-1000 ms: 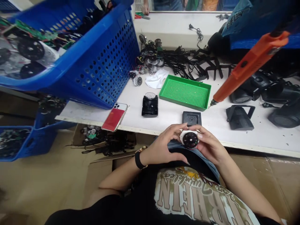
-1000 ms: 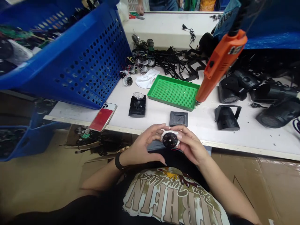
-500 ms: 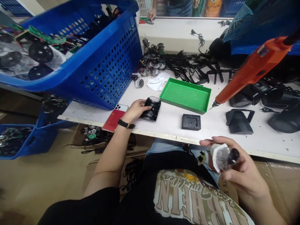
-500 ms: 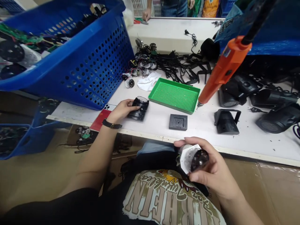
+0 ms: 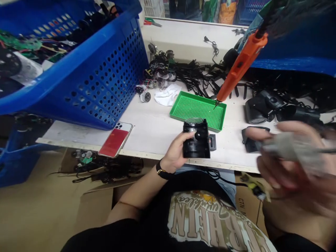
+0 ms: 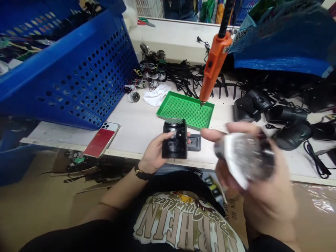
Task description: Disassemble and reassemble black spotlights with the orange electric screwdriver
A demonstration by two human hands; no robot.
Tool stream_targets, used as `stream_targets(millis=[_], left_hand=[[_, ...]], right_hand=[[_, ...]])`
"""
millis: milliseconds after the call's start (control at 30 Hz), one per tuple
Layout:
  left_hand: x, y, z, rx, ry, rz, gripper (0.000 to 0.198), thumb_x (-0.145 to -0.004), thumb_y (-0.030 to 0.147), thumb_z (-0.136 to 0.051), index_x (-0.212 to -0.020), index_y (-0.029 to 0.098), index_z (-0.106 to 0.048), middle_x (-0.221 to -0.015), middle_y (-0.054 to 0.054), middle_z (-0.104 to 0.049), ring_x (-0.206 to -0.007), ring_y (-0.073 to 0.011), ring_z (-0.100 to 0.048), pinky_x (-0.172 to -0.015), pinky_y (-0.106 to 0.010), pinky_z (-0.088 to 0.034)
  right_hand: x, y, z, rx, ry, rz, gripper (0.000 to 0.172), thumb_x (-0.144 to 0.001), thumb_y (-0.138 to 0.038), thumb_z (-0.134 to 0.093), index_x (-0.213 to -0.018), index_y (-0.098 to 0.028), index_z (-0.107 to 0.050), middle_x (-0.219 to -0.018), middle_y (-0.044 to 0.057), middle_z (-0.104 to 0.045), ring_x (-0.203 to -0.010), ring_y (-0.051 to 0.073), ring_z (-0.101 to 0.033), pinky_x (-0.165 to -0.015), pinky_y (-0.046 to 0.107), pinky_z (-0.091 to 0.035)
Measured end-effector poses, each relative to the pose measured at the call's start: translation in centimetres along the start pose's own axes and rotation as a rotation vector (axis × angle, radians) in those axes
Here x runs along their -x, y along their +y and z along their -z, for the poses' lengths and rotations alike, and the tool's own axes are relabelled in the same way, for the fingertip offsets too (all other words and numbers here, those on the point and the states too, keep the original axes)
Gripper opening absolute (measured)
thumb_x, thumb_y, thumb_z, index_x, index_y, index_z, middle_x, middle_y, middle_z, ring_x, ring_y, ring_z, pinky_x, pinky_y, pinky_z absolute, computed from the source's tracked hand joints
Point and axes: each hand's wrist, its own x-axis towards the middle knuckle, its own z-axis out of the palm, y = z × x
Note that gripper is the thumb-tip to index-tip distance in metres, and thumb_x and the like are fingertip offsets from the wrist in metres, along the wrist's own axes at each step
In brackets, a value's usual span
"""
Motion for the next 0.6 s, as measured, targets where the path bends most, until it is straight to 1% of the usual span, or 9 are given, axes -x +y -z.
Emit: stream_targets(millis=[67, 100, 133, 167, 233, 333, 433, 533, 600], left_hand=[[-0.6, -1.7, -0.5, 0.027, 0.011, -0.028, 0.037, -0.088, 0.035, -0.078, -0.119, 0.015, -0.072, -0.112, -0.010, -0.082, -0.111, -0.0296, -0.077, -0.104, -0.044, -0.058], [-0.8, -2.5, -0.6, 0.024, 0.019, -0.056, 0.039, -0.088, 0.037, -0.080, -0.121, 0.017, -0.071, -0.115, -0.008, -0.081, -0.114, -0.0282, -0.076, -0.106, -0.043, -0.057], [-0.9, -3.2, -0.7, 0.016, 0.026, -0.078, 0.040, -0.089, 0.040, -0.082, -0.122, 0.020, -0.070, -0.117, -0.006, -0.080, -0.116, -0.0274, -0.075, -0.107, -0.042, -0.056], [-1.0, -3.9, -0.8, 0.011, 0.034, -0.094, 0.042, -0.089, 0.044, -0.083, -0.122, 0.022, -0.069, -0.119, -0.005, -0.080, -0.119, -0.0270, -0.074, -0.108, -0.042, -0.055], [-1.1, -4.8, -0.8, 0.010, 0.062, -0.114, 0.046, -0.089, 0.052, -0.083, -0.122, 0.025, -0.067, -0.123, -0.004, -0.079, -0.125, -0.0271, -0.071, -0.112, -0.042, -0.053], [-1.2, -5.2, -0.4, 0.036, 0.093, -0.088, 0.051, -0.091, 0.057, -0.080, -0.129, 0.026, -0.065, -0.131, -0.005, -0.076, -0.135, -0.0277, -0.066, -0.117, -0.043, -0.049], [-1.3, -4.9, -0.1, 0.079, 0.068, -0.030, 0.054, -0.094, 0.056, -0.076, -0.136, 0.025, -0.064, -0.136, -0.007, -0.074, -0.141, -0.0291, -0.062, -0.119, -0.044, -0.048], [-1.4, -4.6, 0.0, 0.097, 0.041, -0.031, 0.051, -0.093, 0.053, -0.079, -0.132, 0.025, -0.065, -0.133, -0.007, -0.076, -0.139, -0.0303, -0.063, -0.118, -0.046, -0.048], [-1.3, -4.5, -0.1, 0.106, 0.039, -0.040, 0.050, -0.092, 0.054, -0.080, -0.129, 0.025, -0.065, -0.131, -0.007, -0.076, -0.138, -0.0300, -0.064, -0.118, -0.045, -0.048]], right_hand=[[-1.2, 2.1, -1.5, -0.316, -0.075, -0.219, 0.046, -0.095, -0.060, -0.068, -0.131, -0.031, -0.067, -0.120, 0.013, -0.078, -0.045, 0.010, -0.053, -0.040, 0.033, -0.051], [-1.7, 3.3, -2.4, -0.412, -0.095, -0.317, 0.049, -0.089, -0.060, -0.077, -0.126, -0.027, -0.069, -0.100, 0.007, -0.077, -0.046, 0.011, -0.056, -0.041, 0.030, -0.053], [-2.0, 4.5, -3.3, -0.447, -0.125, -0.384, 0.053, -0.086, -0.061, -0.080, -0.123, -0.025, -0.068, -0.087, 0.003, -0.073, -0.049, 0.013, -0.059, -0.045, 0.030, -0.056], [-2.1, 5.5, -4.1, -0.421, -0.113, -0.400, 0.052, -0.085, -0.060, -0.082, -0.120, -0.024, -0.069, -0.086, 0.002, -0.071, -0.053, 0.013, -0.061, -0.046, 0.029, -0.057], [-2.1, 6.9, -5.1, -0.212, -0.085, -0.354, 0.047, -0.086, -0.057, -0.082, -0.119, -0.025, -0.071, -0.104, 0.006, -0.070, -0.062, 0.013, -0.063, -0.048, 0.028, -0.058], [-2.0, 7.2, -5.3, 0.227, -0.079, -0.205, 0.039, -0.091, -0.054, -0.077, -0.117, -0.025, -0.074, -0.126, 0.011, -0.066, -0.056, 0.008, -0.056, -0.050, 0.030, -0.054], [-2.2, 7.0, -5.0, 0.478, -0.065, -0.097, 0.044, -0.094, -0.060, -0.072, -0.121, -0.025, -0.071, -0.118, 0.009, -0.072, -0.052, 0.008, -0.053, -0.054, 0.033, -0.051], [-2.6, 7.6, -4.8, 0.508, 0.039, -0.023, 0.050, -0.092, -0.061, -0.075, -0.125, -0.025, -0.064, -0.101, 0.005, -0.078, -0.061, 0.014, -0.061, -0.058, 0.032, -0.053], [-2.7, 8.3, -4.8, 0.484, 0.111, 0.060, 0.041, -0.091, -0.052, -0.080, -0.117, -0.025, -0.063, -0.090, 0.002, -0.078, -0.063, 0.015, -0.064, -0.058, 0.031, -0.054]])
